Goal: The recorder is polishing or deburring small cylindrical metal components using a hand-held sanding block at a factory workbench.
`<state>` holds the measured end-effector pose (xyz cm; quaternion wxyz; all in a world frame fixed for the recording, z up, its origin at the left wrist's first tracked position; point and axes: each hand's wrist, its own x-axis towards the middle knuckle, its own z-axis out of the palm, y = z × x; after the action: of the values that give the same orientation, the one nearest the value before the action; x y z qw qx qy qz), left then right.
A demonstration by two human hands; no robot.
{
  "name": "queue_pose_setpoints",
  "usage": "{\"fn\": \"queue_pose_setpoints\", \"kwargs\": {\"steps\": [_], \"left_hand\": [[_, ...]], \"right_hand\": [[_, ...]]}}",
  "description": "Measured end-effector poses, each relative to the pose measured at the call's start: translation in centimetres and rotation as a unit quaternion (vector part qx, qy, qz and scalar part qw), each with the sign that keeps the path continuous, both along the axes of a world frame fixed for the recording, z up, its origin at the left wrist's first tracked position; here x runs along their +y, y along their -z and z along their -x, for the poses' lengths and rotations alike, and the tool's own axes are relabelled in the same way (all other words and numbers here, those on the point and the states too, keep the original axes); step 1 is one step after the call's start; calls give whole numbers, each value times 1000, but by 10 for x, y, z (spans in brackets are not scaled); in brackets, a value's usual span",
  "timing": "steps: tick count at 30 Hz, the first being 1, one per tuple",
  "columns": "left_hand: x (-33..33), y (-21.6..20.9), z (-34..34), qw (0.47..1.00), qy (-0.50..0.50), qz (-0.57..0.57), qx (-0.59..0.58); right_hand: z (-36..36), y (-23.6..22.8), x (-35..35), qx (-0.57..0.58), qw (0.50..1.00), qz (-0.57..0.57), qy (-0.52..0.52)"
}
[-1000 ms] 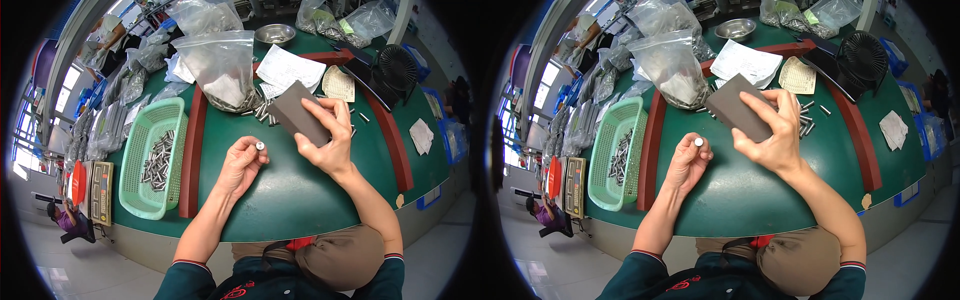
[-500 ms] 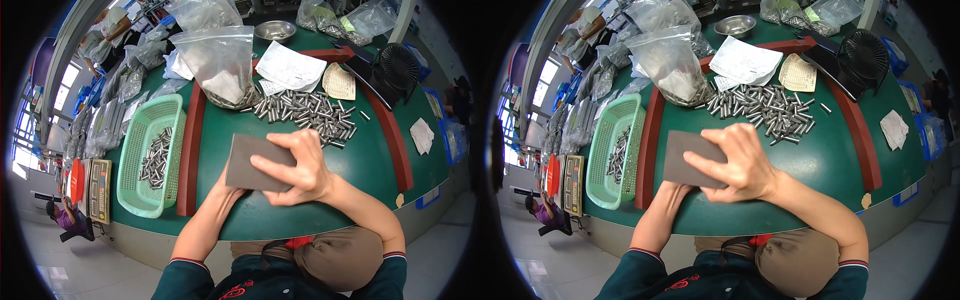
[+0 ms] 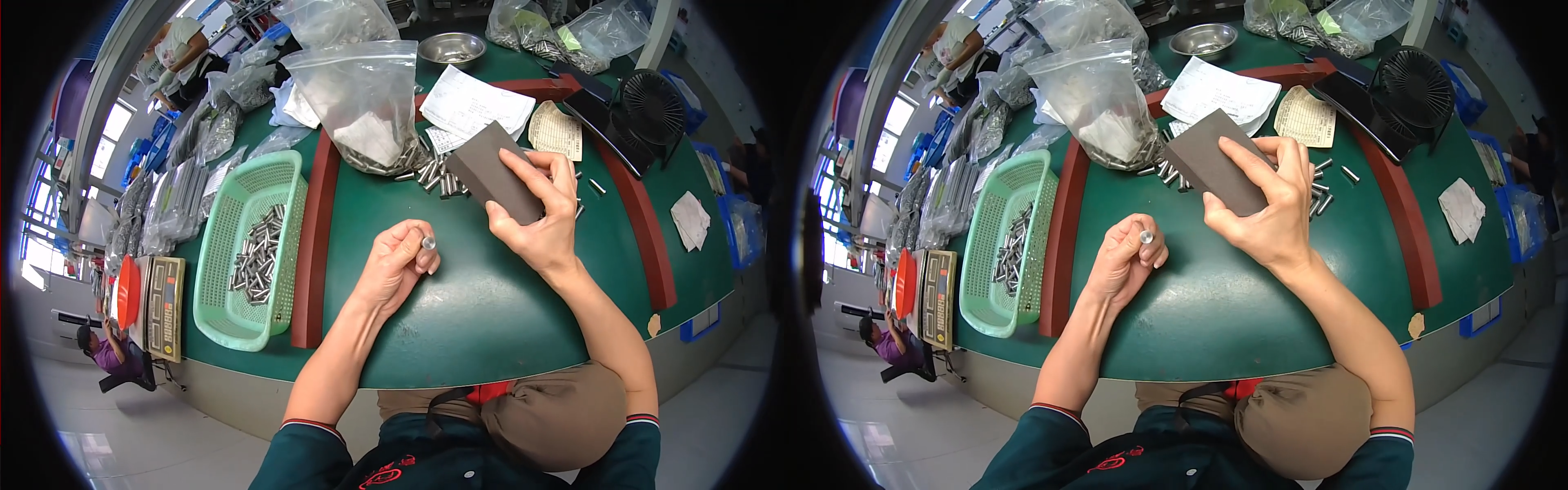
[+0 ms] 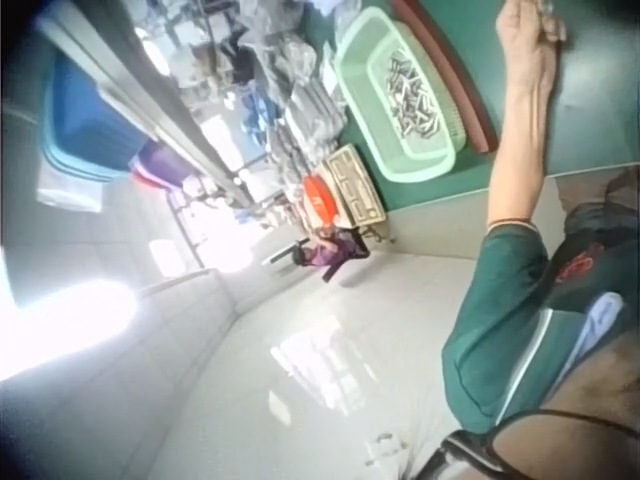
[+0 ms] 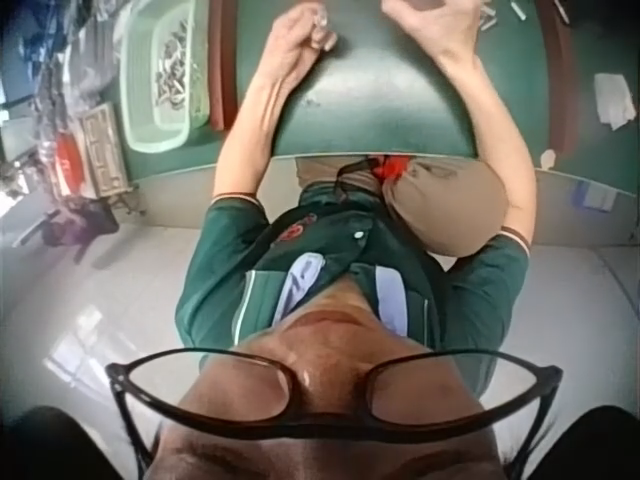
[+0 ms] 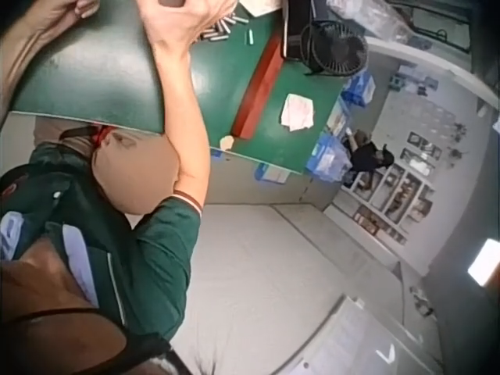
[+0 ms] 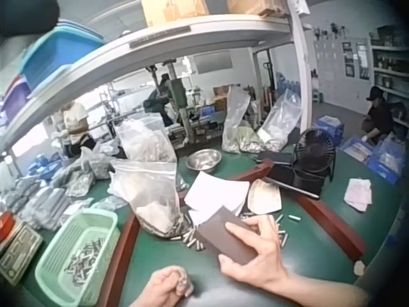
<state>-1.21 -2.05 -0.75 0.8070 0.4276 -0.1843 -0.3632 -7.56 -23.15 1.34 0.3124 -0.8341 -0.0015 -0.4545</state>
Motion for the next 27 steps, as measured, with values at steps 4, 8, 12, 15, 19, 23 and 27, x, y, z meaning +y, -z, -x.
{"fn": "queue_pose_setpoints", "kwargs": {"steps": [4,8,12,15,19,23,27], "left_hand": [[6,4,-3,999,-1,17,48],[-11,-14,18,981,-126,-82,119],[11,8,-5,998,41,53,17],[17,8,-4,984,15,-10,179],[-5,-6,-1,996,86,33,8],[-5,-8,-1,999,29,-1,30],[3,-12,4,999,-15,-14,25]], "right_hand": [[10,-9,23,-30,995,58,-77],[14,-9,34,-39,976,98,-191],[10,-9,18,-21,996,69,-50],[18,-18,45,-60,973,88,-207],[-2,4,5,-3,1000,21,-6],[2,-8,-2,-33,999,-38,-19],[-1,-11,0,-8,1000,-17,6]]}}
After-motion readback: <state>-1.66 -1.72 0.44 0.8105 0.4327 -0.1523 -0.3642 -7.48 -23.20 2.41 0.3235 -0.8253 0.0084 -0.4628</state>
